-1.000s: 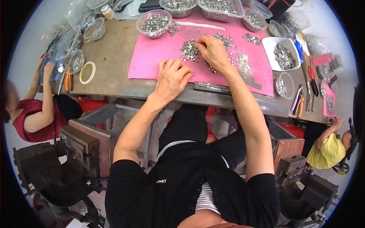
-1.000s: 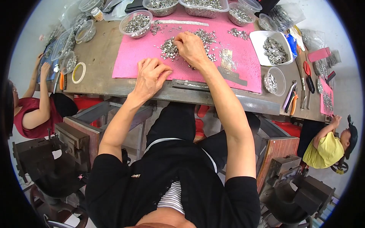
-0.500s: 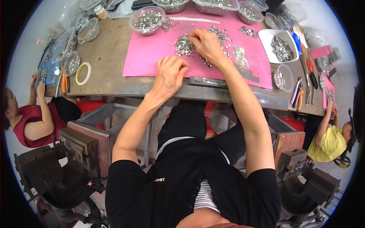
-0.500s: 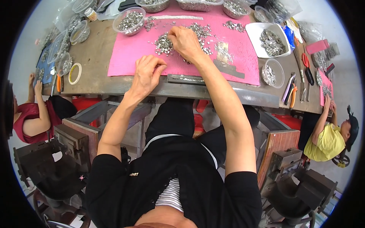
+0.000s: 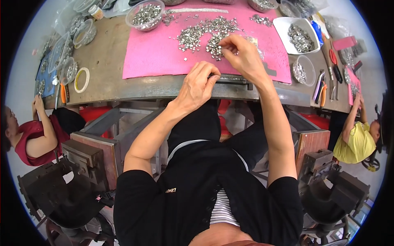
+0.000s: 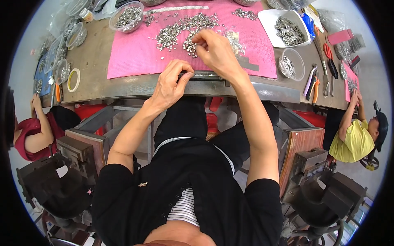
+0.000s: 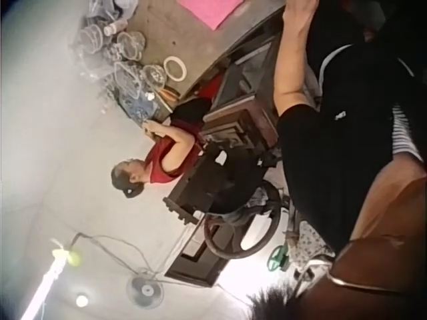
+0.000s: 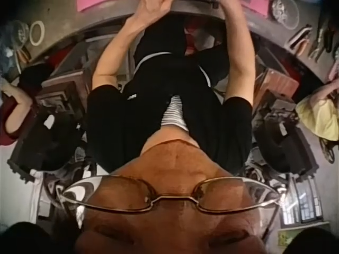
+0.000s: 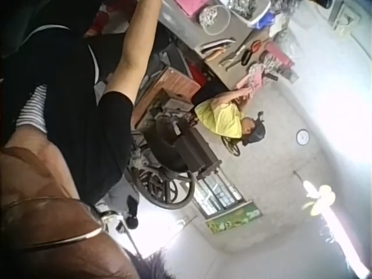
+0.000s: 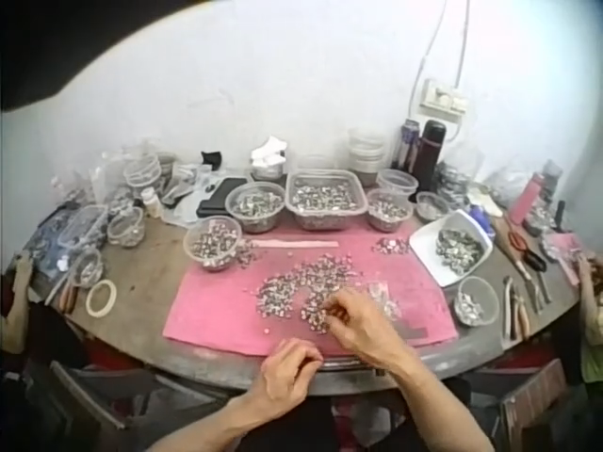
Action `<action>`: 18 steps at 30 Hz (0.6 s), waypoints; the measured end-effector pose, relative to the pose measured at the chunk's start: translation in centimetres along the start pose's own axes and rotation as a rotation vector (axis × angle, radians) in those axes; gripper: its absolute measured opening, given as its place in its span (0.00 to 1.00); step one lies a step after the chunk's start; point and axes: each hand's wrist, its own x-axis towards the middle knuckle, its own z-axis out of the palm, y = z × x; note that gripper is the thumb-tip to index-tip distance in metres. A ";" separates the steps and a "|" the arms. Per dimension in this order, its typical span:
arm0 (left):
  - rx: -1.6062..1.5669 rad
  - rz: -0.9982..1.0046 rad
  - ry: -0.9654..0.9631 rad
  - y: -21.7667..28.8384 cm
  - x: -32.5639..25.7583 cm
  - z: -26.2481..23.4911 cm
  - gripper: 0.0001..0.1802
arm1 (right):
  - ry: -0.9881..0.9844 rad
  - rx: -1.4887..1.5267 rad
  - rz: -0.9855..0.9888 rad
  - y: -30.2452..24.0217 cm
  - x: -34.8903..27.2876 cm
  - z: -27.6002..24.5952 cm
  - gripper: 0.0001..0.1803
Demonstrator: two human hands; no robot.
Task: Assembling small metal components using a manual press and cleaning them with a brush.
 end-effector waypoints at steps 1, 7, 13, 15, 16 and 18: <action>0.017 0.017 0.010 0.0 -0.1 0.0 0.06 | 0.005 -0.046 0.028 -0.1 -1.1 -0.3 0.08; 0.286 0.149 0.042 0.9 0.0 0.2 0.09 | 0.077 -0.080 -0.034 -1.0 -5.2 -0.3 0.08; 0.293 0.218 0.062 -0.5 -0.9 -0.1 0.13 | 0.155 -0.057 -0.063 -1.7 -7.5 1.6 0.12; 0.252 0.138 0.080 -0.4 -1.1 -0.6 0.13 | 0.155 -0.082 -0.078 -1.8 -7.5 1.7 0.12; 0.212 0.057 0.098 -0.3 -1.1 -1.0 0.13 | 0.154 -0.106 -0.093 -1.8 -7.5 1.8 0.12; 0.252 0.016 0.139 -1.0 -0.5 -2.3 0.13 | 0.159 -0.105 -0.097 -1.9 -7.5 1.9 0.12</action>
